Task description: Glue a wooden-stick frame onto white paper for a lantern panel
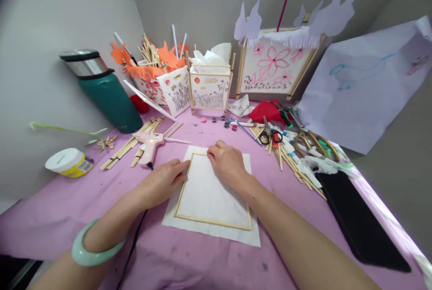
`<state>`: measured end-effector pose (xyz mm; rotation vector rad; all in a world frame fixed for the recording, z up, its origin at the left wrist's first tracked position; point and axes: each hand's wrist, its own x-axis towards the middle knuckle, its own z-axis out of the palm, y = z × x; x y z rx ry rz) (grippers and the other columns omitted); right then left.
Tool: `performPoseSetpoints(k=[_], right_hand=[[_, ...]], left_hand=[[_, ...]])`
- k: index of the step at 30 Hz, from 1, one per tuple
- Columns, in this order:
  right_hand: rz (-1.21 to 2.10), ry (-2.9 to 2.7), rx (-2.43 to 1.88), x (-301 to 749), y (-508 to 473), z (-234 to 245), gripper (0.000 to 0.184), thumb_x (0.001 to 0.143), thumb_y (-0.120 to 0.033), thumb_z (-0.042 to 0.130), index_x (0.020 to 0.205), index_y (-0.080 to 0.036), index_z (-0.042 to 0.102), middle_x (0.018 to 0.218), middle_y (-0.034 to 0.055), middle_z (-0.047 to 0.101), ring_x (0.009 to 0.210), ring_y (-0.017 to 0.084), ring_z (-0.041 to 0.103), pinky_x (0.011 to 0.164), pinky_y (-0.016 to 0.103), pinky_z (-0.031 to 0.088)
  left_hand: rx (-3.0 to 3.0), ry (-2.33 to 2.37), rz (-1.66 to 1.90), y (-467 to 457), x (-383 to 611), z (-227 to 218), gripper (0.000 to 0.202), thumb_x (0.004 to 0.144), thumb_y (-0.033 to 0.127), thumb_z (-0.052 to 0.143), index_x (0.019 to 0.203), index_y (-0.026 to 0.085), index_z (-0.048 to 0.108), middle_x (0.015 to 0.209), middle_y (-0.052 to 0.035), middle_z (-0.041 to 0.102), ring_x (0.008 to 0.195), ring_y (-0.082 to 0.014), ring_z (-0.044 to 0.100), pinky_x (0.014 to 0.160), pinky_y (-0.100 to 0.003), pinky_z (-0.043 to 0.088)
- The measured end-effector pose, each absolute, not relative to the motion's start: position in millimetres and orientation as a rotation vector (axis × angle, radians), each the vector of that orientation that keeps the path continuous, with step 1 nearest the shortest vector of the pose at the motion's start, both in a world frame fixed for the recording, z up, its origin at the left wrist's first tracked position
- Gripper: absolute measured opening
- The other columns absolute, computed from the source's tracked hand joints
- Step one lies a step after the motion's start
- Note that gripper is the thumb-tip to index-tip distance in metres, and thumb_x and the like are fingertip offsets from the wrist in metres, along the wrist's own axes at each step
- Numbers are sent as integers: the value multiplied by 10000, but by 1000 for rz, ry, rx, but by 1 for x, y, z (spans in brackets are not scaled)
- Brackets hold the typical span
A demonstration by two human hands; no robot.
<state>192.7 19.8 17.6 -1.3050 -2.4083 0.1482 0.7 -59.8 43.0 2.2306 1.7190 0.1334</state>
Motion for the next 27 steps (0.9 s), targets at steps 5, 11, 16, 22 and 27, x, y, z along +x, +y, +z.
performPoseSetpoints(k=[5, 11, 16, 22, 27], right_hand=[[137, -2411, -1308, 192, 19, 18, 203, 917, -239, 491, 894, -198, 688, 898, 30, 643, 793, 146, 593, 679, 266, 368], [90, -2423, -1294, 189, 18, 17, 189, 910, -223, 491, 853, -188, 669, 878, 31, 636, 751, 143, 573, 635, 267, 337], [38, -2442, -1288, 188, 17, 16, 187, 912, -212, 488, 821, -184, 648, 857, 25, 620, 722, 135, 553, 619, 271, 312], [-16, -2469, -1271, 188, 17, 17, 201, 917, -208, 470, 810, -182, 638, 845, 26, 611, 710, 132, 537, 589, 271, 273], [-25, -2484, -1239, 188, 17, 17, 214, 916, -193, 465, 786, -173, 633, 814, 27, 600, 693, 127, 518, 596, 269, 264]], left_hand=[[2241, 1708, 150, -59, 0, 42, 171, 898, 240, 401, 1012, 202, 523, 861, -45, 560, 774, -206, 595, 689, -314, 416], [2252, 1707, 149, -58, 0, 44, 180, 887, 227, 395, 1006, 201, 527, 836, -42, 562, 763, -207, 587, 698, -319, 420], [2248, 1711, 154, -57, 1, 44, 190, 880, 225, 400, 1011, 197, 536, 842, -45, 568, 773, -210, 590, 705, -321, 424], [2283, 1717, 145, -58, 1, 45, 194, 877, 225, 398, 998, 187, 545, 846, -56, 576, 773, -216, 592, 699, -323, 430], [2307, 1723, 124, -57, 1, 46, 185, 876, 221, 397, 975, 185, 548, 833, -56, 577, 760, -212, 592, 690, -317, 429]])
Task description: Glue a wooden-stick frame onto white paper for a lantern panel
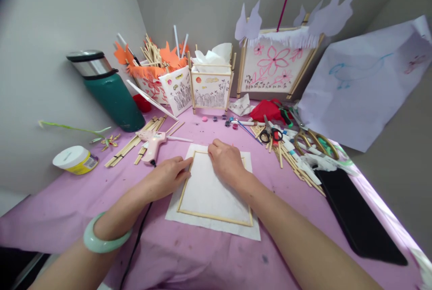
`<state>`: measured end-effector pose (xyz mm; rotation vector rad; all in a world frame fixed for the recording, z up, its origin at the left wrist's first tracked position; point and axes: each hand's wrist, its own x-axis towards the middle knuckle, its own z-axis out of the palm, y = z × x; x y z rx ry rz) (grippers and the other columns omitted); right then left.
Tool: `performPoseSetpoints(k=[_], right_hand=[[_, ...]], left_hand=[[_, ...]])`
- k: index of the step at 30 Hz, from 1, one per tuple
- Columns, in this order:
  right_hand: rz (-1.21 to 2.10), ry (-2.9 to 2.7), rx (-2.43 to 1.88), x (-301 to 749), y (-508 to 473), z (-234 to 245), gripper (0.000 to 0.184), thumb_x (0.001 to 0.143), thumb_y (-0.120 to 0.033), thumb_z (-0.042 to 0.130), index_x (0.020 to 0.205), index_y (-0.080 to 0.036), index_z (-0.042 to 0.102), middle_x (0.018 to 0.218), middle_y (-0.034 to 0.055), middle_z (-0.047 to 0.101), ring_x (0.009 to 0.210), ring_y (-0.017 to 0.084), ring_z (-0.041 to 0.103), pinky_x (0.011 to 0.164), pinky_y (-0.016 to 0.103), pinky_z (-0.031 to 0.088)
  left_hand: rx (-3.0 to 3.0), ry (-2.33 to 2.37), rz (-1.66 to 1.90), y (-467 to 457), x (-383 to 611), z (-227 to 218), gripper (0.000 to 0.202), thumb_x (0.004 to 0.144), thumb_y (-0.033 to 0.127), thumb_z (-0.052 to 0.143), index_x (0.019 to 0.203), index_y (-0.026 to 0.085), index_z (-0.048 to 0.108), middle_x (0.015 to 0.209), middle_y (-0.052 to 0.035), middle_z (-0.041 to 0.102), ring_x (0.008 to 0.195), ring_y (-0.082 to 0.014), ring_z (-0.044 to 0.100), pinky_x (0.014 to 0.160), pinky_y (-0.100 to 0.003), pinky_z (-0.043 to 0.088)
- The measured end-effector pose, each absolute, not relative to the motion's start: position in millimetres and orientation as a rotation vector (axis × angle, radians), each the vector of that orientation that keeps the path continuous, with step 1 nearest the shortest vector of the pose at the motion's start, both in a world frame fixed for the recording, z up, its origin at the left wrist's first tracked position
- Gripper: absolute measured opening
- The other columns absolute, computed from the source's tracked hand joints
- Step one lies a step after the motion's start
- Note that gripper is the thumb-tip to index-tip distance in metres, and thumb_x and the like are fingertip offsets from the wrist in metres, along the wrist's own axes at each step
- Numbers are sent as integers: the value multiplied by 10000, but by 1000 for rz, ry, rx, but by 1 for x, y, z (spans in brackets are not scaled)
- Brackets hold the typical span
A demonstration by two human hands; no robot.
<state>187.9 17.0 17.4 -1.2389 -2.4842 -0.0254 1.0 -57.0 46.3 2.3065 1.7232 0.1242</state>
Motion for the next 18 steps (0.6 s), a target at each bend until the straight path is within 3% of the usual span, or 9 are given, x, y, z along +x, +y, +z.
performPoseSetpoints(k=[14, 18], right_hand=[[-38, -2513, -1149, 192, 24, 14, 213, 898, -179, 456, 779, -172, 633, 815, 22, 606, 686, 127, 509, 591, 276, 249], [-52, -2506, -1165, 191, 24, 13, 216, 900, -184, 460, 797, -168, 649, 832, 30, 616, 699, 135, 527, 600, 281, 264]], left_hand=[[2297, 1709, 176, -55, 2, 43, 233, 859, 210, 435, 1031, 170, 587, 812, -51, 571, 739, -202, 585, 686, -308, 419], [2343, 1715, 136, -54, 2, 45, 179, 852, 211, 450, 940, 169, 601, 765, -41, 558, 706, -194, 565, 667, -302, 410]])
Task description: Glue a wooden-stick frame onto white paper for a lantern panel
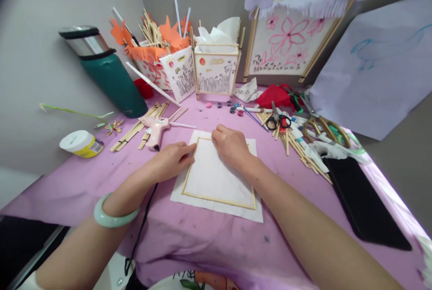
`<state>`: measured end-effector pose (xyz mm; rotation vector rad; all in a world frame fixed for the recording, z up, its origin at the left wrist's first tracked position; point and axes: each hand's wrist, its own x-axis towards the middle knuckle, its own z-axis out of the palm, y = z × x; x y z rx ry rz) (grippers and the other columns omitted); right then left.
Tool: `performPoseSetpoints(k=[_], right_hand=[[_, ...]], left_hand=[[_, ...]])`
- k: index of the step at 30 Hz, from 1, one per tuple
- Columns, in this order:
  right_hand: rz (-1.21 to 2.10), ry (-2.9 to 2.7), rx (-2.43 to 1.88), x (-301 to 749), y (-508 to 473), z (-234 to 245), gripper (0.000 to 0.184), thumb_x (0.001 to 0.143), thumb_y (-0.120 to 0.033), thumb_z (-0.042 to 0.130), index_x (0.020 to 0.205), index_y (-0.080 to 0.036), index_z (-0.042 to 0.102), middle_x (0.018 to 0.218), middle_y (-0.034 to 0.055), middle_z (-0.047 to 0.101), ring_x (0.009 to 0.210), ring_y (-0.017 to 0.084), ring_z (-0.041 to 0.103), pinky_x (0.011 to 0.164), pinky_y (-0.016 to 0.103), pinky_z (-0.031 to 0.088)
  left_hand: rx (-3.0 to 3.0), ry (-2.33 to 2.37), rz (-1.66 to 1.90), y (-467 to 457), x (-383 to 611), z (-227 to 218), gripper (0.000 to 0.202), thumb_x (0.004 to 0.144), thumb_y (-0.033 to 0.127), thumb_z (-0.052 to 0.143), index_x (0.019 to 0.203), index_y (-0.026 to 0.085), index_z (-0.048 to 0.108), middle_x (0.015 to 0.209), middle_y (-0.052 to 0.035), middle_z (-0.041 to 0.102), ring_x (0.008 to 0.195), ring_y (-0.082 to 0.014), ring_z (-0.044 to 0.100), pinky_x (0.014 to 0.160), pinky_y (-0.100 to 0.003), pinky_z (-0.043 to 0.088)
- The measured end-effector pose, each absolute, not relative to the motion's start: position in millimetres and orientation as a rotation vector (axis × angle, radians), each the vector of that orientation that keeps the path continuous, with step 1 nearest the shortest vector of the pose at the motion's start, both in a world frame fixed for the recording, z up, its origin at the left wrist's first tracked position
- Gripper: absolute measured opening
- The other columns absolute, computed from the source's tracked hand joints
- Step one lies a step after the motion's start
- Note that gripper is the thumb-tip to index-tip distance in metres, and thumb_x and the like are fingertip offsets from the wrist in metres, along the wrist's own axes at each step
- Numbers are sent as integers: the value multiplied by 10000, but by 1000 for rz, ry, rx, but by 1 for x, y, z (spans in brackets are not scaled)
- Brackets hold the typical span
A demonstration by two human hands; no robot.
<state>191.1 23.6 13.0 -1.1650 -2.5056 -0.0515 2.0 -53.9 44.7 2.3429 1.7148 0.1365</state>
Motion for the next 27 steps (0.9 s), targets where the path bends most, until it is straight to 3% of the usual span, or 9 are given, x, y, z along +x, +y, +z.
performPoseSetpoints(k=[8, 18, 24, 27], right_hand=[[188, -2419, -1165, 207, 22, 26, 219, 867, -206, 537, 1039, -160, 665, 994, 61, 641, 817, 155, 576, 709, 261, 372], [346, -2144, -1357, 284, -32, 46, 116, 836, -228, 583, 782, -185, 676, 777, 17, 655, 689, 145, 568, 656, 276, 403], [525, -2188, -1153, 301, -105, 41, 138, 891, -224, 544, 826, -196, 662, 802, 25, 638, 725, 136, 586, 650, 255, 443], [494, -2281, -1061, 301, -129, 26, 131, 895, -206, 547, 929, -196, 674, 857, 42, 632, 751, 134, 591, 667, 254, 461]], left_hand=[[2337, 1720, 196, -52, -1, 40, 276, 853, 230, 462, 1077, 179, 615, 790, -38, 573, 729, -184, 567, 700, -293, 414], [2332, 1704, 155, -47, -4, 38, 320, 847, 284, 451, 1094, 177, 622, 795, -49, 602, 722, -198, 577, 671, -296, 395], [2302, 1695, 188, -48, -5, 41, 341, 864, 296, 422, 1109, 170, 622, 868, -77, 659, 808, -225, 613, 693, -302, 416], [2248, 1727, 231, -54, -6, 47, 405, 867, 279, 415, 1212, 146, 582, 902, -88, 683, 840, -235, 623, 708, -311, 431]])
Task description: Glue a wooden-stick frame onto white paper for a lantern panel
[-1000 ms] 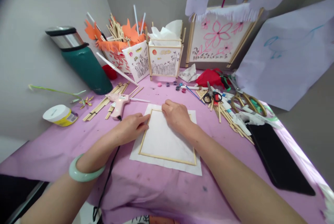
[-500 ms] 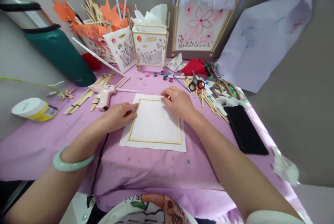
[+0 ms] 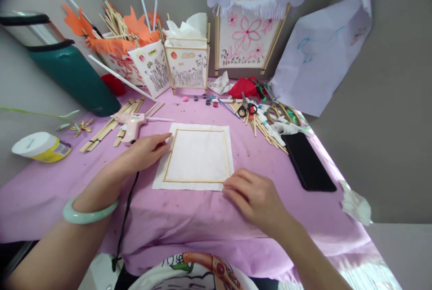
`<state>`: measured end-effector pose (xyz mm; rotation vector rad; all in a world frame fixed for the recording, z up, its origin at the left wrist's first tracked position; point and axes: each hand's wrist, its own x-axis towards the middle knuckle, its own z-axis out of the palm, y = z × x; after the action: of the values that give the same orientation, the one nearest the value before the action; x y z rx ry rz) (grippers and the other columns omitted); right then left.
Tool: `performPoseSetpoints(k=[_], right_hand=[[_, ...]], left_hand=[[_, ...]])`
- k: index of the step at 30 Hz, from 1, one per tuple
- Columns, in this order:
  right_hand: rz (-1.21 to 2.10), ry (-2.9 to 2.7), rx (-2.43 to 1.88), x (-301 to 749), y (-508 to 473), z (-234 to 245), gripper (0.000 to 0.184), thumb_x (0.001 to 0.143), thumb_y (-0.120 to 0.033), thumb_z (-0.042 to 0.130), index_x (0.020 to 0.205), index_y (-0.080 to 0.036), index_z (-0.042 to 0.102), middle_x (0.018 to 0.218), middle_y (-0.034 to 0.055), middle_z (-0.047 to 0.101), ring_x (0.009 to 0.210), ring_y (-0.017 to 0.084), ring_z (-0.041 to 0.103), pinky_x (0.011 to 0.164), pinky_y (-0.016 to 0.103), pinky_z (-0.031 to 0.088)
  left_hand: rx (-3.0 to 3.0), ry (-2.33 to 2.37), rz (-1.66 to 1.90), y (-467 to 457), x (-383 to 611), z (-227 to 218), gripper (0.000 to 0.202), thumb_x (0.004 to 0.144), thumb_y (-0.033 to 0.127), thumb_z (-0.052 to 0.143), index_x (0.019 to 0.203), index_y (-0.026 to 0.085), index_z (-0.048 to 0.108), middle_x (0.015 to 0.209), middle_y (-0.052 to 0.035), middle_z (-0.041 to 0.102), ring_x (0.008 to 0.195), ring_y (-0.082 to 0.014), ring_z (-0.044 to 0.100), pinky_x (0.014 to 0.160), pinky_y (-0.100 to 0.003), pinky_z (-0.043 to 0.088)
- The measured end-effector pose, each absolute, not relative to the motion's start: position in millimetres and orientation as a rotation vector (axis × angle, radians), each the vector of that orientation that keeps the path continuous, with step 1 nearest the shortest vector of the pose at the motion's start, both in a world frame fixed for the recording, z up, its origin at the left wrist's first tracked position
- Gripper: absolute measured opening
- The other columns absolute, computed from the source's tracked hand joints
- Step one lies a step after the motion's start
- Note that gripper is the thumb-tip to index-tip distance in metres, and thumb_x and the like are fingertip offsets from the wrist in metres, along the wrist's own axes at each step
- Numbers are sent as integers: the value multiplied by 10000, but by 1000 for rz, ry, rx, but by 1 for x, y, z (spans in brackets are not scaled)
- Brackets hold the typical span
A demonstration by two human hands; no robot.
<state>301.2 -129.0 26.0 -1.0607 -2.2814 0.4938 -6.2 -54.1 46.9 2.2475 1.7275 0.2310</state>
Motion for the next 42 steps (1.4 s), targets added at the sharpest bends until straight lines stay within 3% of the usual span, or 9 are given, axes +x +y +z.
performPoseSetpoints(k=[4, 12, 16, 25, 33, 39, 42], right_hand=[[346, -2345, -1050, 302, -144, 15, 169, 902, -194, 538, 991, -196, 681, 877, 59, 628, 766, 146, 593, 670, 270, 473], [235, -2417, -998, 285, -148, 22, 202, 898, -217, 527, 1045, -222, 664, 932, 88, 652, 804, 191, 605, 677, 335, 502], [195, -2449, -957, 280, -147, 18, 180, 908, -214, 512, 981, -207, 676, 895, 91, 658, 784, 196, 597, 667, 349, 497], [386, -2410, -933, 236, -127, 40, 176, 916, -203, 500, 946, -196, 674, 888, 66, 637, 787, 171, 573, 687, 309, 455], [596, -2430, -1004, 183, -103, 33, 81, 874, -218, 574, 861, -177, 644, 868, 42, 618, 809, 164, 568, 729, 283, 440], [700, -2368, -1097, 181, -87, 35, 124, 885, -189, 525, 865, -189, 647, 890, 32, 630, 786, 142, 576, 707, 253, 416], [636, -2475, -1269, 171, -72, 44, 203, 894, -270, 509, 785, -187, 660, 802, 39, 659, 723, 160, 587, 650, 265, 394]], left_hand=[[2136, 1711, 399, -71, -11, 54, 460, 852, 251, 449, 1291, 137, 530, 902, -65, 693, 813, -199, 629, 714, -294, 456], [2134, 1654, 669, -130, -16, 50, 150, 822, 146, 537, 936, 154, 634, 854, -44, 645, 750, -151, 598, 692, -280, 482], [2282, 1532, 677, -150, -19, 40, 117, 818, 107, 568, 853, 171, 660, 939, -58, 638, 874, -171, 597, 779, -305, 484], [2518, 1395, 828, -164, -20, 27, 157, 877, 155, 566, 987, 186, 674, 974, -64, 667, 903, -181, 575, 806, -354, 455], [2535, 1442, 836, -167, -18, 22, 181, 882, 190, 570, 1019, 224, 684, 984, -57, 673, 920, -197, 562, 806, -375, 451], [2553, 1447, 841, -167, -19, 20, 170, 884, 197, 571, 997, 224, 695, 968, -53, 683, 909, -192, 560, 799, -374, 451], [2551, 1454, 842, -168, -18, 21, 166, 886, 197, 565, 985, 217, 698, 965, -57, 685, 906, -196, 559, 793, -375, 450]])
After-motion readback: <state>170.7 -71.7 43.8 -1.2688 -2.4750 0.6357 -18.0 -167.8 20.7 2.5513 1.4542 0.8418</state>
